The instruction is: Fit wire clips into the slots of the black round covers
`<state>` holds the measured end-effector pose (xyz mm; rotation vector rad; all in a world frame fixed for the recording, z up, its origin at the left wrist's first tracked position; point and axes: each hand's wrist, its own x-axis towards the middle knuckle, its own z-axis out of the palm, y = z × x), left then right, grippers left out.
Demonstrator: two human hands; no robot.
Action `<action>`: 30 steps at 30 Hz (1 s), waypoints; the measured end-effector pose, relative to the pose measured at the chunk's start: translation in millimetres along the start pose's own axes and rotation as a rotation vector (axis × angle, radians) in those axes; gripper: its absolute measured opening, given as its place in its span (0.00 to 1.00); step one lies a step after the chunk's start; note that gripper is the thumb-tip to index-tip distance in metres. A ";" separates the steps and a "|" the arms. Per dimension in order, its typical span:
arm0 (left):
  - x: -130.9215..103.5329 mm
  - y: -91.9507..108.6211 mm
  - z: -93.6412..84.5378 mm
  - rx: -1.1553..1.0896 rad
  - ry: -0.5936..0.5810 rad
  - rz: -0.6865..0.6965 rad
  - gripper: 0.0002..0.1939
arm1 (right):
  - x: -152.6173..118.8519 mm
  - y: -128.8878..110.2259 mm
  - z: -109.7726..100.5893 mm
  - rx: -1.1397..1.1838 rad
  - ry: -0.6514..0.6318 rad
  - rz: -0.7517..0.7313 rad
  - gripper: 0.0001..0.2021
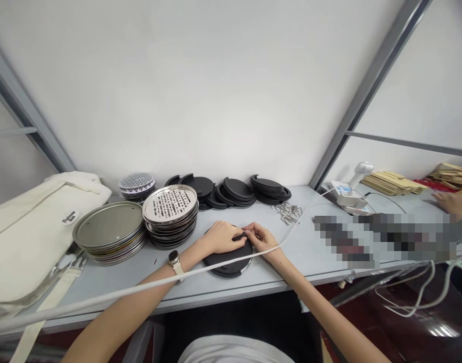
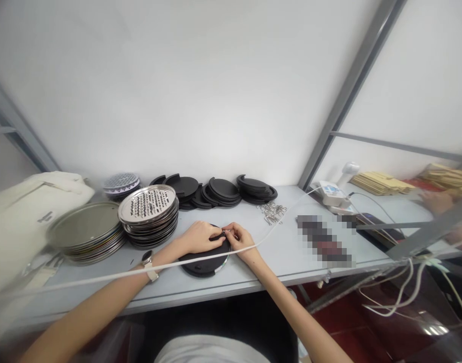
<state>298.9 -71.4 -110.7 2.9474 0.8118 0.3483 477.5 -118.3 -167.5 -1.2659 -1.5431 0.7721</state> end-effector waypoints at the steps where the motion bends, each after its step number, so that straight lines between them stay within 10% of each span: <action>1: -0.1 0.1 -0.1 -0.003 0.000 -0.002 0.19 | 0.5 1.3 -1.4 0.028 -0.027 -0.001 0.15; 7: -0.3 1.2 0.7 -0.021 -0.006 0.006 0.19 | 1.6 5.7 -8.4 0.147 -0.177 0.032 0.16; 30: -0.1 4.6 -1.7 -0.051 0.000 -0.035 0.18 | 2.5 6.9 -5.6 0.148 -0.090 0.044 0.17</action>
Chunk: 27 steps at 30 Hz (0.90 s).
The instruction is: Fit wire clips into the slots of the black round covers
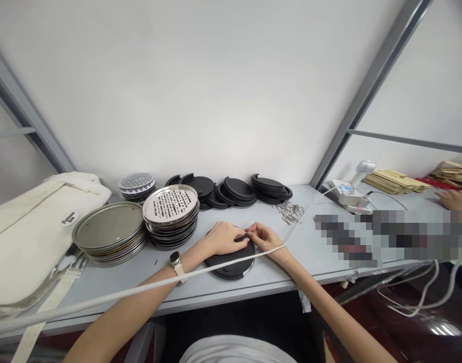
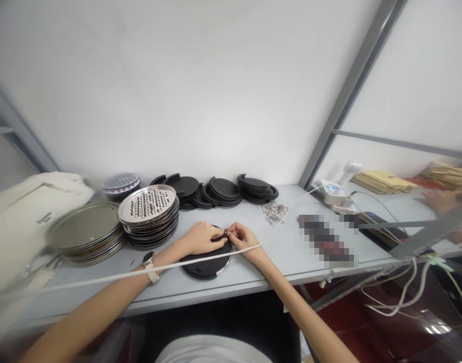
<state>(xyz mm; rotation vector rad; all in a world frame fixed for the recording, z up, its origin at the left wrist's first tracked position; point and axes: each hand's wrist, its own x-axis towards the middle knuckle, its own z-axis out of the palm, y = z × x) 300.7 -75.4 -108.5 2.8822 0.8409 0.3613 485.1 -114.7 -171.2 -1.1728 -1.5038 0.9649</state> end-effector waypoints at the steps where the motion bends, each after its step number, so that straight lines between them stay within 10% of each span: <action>1: 0.1 0.0 0.1 -0.001 0.001 0.000 0.19 | -0.2 0.4 -0.1 0.001 -0.007 -0.006 0.17; 27: 0.4 -1.4 1.1 0.012 0.007 0.004 0.19 | -0.1 -4.6 -0.1 -0.035 0.024 -0.008 0.18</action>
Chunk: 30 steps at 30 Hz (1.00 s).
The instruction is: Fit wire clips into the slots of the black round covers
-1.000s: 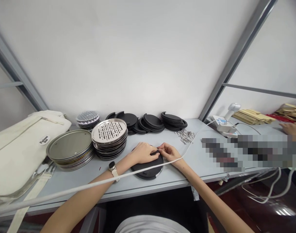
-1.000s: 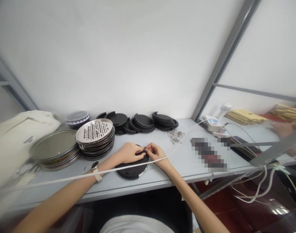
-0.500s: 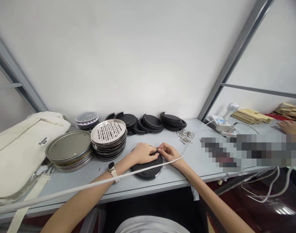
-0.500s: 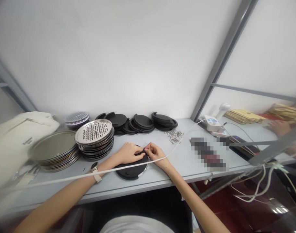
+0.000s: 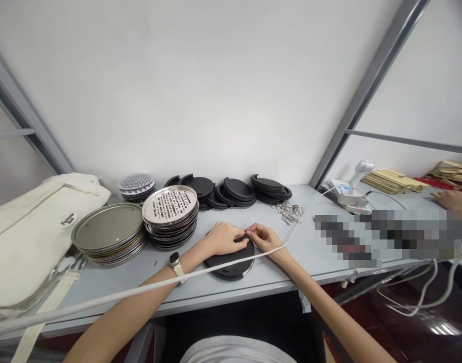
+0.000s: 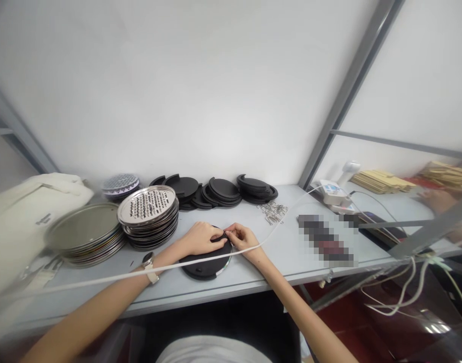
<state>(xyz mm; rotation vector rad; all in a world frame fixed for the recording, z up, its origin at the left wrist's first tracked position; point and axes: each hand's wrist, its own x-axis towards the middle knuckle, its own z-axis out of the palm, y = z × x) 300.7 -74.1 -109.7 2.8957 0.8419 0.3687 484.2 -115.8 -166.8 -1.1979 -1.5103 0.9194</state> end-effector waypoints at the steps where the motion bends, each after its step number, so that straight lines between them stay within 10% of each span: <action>1: 0.0 0.1 -0.3 0.003 0.001 0.004 0.19 | 0.0 0.0 0.5 0.006 0.004 0.009 0.18; 30: -0.1 -2.0 3.4 0.015 0.028 0.030 0.18 | 2.4 15.4 2.6 -0.047 0.066 -0.005 0.17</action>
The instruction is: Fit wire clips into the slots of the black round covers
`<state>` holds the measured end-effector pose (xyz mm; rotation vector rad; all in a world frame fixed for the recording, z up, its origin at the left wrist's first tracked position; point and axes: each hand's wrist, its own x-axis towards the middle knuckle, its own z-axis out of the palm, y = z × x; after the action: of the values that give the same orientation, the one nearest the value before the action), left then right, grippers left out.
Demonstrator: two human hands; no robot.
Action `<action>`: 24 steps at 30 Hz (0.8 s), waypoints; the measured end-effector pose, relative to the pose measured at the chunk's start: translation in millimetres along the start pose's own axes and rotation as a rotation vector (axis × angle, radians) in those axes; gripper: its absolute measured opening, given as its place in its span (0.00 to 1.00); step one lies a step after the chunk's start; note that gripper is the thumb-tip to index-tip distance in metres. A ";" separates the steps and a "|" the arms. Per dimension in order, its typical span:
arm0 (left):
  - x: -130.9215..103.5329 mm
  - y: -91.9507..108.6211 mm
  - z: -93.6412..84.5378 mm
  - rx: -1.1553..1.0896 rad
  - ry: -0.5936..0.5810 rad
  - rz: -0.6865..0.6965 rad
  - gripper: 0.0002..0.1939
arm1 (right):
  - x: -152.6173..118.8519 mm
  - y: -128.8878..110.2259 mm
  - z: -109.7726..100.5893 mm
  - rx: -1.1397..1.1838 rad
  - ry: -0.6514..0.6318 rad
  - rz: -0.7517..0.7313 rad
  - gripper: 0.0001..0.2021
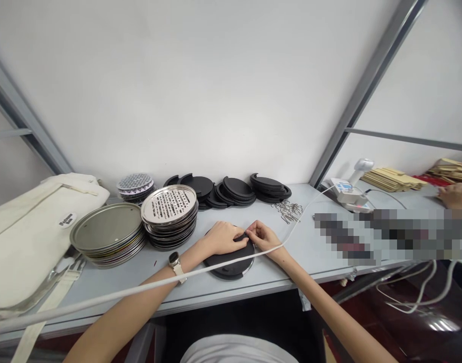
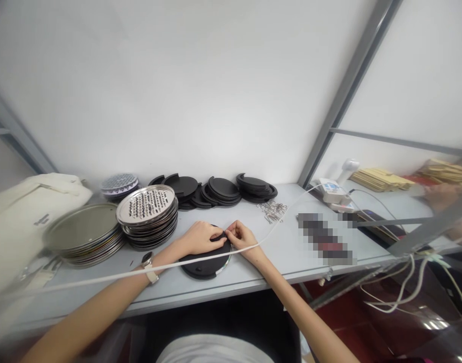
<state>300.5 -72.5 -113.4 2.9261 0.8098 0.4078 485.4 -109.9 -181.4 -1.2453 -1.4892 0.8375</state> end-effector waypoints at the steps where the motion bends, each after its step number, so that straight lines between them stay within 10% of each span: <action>1: 0.0 -0.2 0.2 0.001 0.000 0.000 0.18 | -0.4 -1.2 0.2 -0.013 0.003 -0.001 0.17; 24: 0.1 2.7 -2.1 0.001 -0.007 -0.019 0.19 | -11.4 -37.7 1.5 -0.455 -0.052 -0.097 0.14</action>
<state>301.3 -74.8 -110.9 2.9172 0.8361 0.3955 472.9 -129.7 -149.7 -1.4707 -1.8325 0.4809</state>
